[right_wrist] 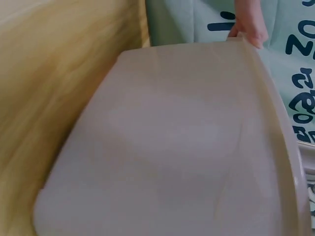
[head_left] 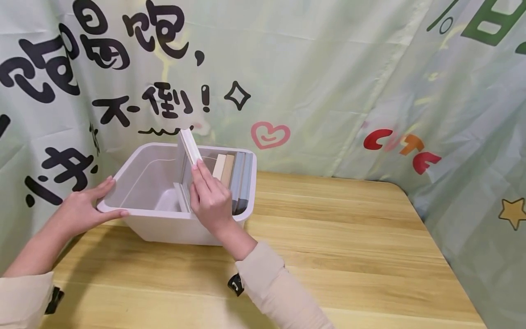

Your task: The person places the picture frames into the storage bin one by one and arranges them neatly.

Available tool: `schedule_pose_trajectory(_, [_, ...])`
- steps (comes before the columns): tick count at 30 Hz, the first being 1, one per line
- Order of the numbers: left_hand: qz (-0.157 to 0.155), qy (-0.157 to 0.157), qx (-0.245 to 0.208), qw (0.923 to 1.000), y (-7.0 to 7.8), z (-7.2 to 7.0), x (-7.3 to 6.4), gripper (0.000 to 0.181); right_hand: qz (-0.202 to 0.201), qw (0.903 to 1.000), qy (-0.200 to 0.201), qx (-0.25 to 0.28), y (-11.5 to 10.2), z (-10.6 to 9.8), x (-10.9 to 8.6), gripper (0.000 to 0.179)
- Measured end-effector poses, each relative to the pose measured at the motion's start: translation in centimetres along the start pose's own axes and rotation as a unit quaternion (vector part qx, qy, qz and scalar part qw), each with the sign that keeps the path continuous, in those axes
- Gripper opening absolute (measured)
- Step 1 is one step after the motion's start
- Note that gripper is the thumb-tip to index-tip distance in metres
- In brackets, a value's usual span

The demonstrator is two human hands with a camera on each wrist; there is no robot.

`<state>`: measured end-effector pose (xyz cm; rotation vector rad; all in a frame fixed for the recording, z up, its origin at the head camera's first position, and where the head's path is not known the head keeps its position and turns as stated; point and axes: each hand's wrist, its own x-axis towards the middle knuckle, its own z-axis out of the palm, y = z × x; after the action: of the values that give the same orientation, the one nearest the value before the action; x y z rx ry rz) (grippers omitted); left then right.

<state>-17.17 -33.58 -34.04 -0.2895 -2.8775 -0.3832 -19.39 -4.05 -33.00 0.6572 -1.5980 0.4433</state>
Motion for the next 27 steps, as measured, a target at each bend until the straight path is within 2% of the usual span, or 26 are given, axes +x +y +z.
schedule_pose_trajectory(9, [-0.004, 0.0, -0.003, 1.0, 0.0, 0.1, 0.0, 0.094, -0.001, 0.9986, -0.047, -0.022, -0.7, 0.1, -1.1, 0.025])
schedule_pose_trajectory(13, [-0.003, 0.0, -0.003, 1.0, -0.1, 0.1, 0.0, 0.094, 0.007, 0.9942, -0.085, -0.065, -1.1, 0.2, -1.3, 0.025])
schedule_pose_trajectory(19, [-0.005, 0.002, -0.005, 1.0, -0.1, 0.1, 0.0, 0.094, -0.002, 0.9772, -0.144, -0.156, -2.0, 0.3, -1.8, 0.024])
schedule_pose_trajectory(24, [-0.008, 0.0, -0.005, 1.0, -0.1, 0.1, 0.0, 0.094, 0.011, 0.9638, -0.192, -0.184, -2.6, 0.3, -1.8, 0.026])
schedule_pose_trajectory(27, [-0.009, -0.003, -0.002, 1.0, -0.1, 0.1, 0.0, 0.094, 0.019, 0.9503, -0.23, -0.209, -3.1, 0.3, -1.6, 0.022])
